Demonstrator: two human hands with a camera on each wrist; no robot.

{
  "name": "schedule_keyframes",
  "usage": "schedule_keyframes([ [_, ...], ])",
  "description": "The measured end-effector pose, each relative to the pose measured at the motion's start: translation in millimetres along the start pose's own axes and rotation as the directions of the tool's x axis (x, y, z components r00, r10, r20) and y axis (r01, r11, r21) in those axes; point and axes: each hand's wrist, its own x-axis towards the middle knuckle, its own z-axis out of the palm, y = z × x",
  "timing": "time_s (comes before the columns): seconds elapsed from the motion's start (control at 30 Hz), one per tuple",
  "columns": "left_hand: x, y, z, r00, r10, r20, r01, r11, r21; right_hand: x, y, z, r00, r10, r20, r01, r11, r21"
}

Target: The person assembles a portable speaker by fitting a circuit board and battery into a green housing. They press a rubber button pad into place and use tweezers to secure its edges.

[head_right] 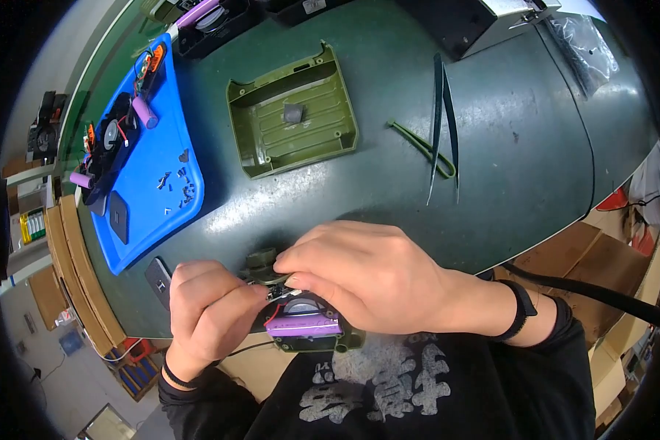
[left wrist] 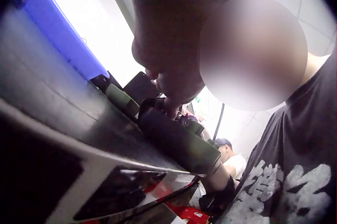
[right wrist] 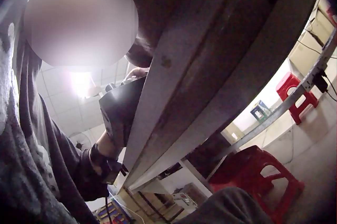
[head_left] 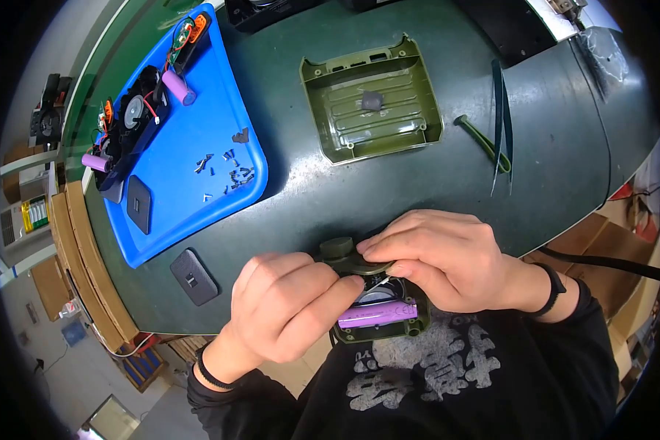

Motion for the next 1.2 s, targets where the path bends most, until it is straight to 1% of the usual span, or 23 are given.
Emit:
schedule_keyframes([
  [0.17,-1.2,-0.2,2.7,1.0,0.0,0.012,0.001,0.999,-0.032,0.2,0.3,-1.7,1.0,0.02,0.013,-0.02,1.0,0.007],
  [0.47,-0.8,0.3,-0.2,0.999,0.015,0.034,-0.013,0.998,-0.061,0.0,-0.5,-1.2,1.0,0.011,0.005,-0.011,1.0,0.013],
  [0.6,-1.4,0.3,-1.0,0.999,0.023,0.039,-0.021,0.998,-0.056,0.0,0.3,-0.6,1.0,-0.015,-0.01,0.016,1.0,0.004],
  [0.8,-2.2,1.4,1.6,1.0,-0.016,0.012,0.017,0.994,-0.105,-1.2,0.9,-1.8,1.0,-0.03,0.003,0.03,0.999,0.019],
  [0.87,-2.5,0.8,2.8,0.998,-0.058,-0.008,0.056,0.986,-0.154,-1.1,1.2,-1.1,0.999,-0.037,-0.006,0.037,0.999,0.008],
  [1.0,-2.5,0.1,2.3,0.996,-0.084,0.004,0.083,0.98,-0.179,-1.9,2.2,-0.8,0.999,-0.038,-0.018,0.039,0.999,0.027],
  [1.07,-2.1,0.8,2.9,0.992,-0.125,-0.002,0.122,0.971,-0.205,-2.1,2.8,-0.5,0.999,-0.041,-0.018,0.041,0.999,0.029],
  [1.2,-1.8,0.2,3.8,0.991,-0.131,-0.013,0.125,0.969,-0.214,-1.5,2.8,-0.7,0.999,-0.046,-0.017,0.046,0.999,0.026],
])
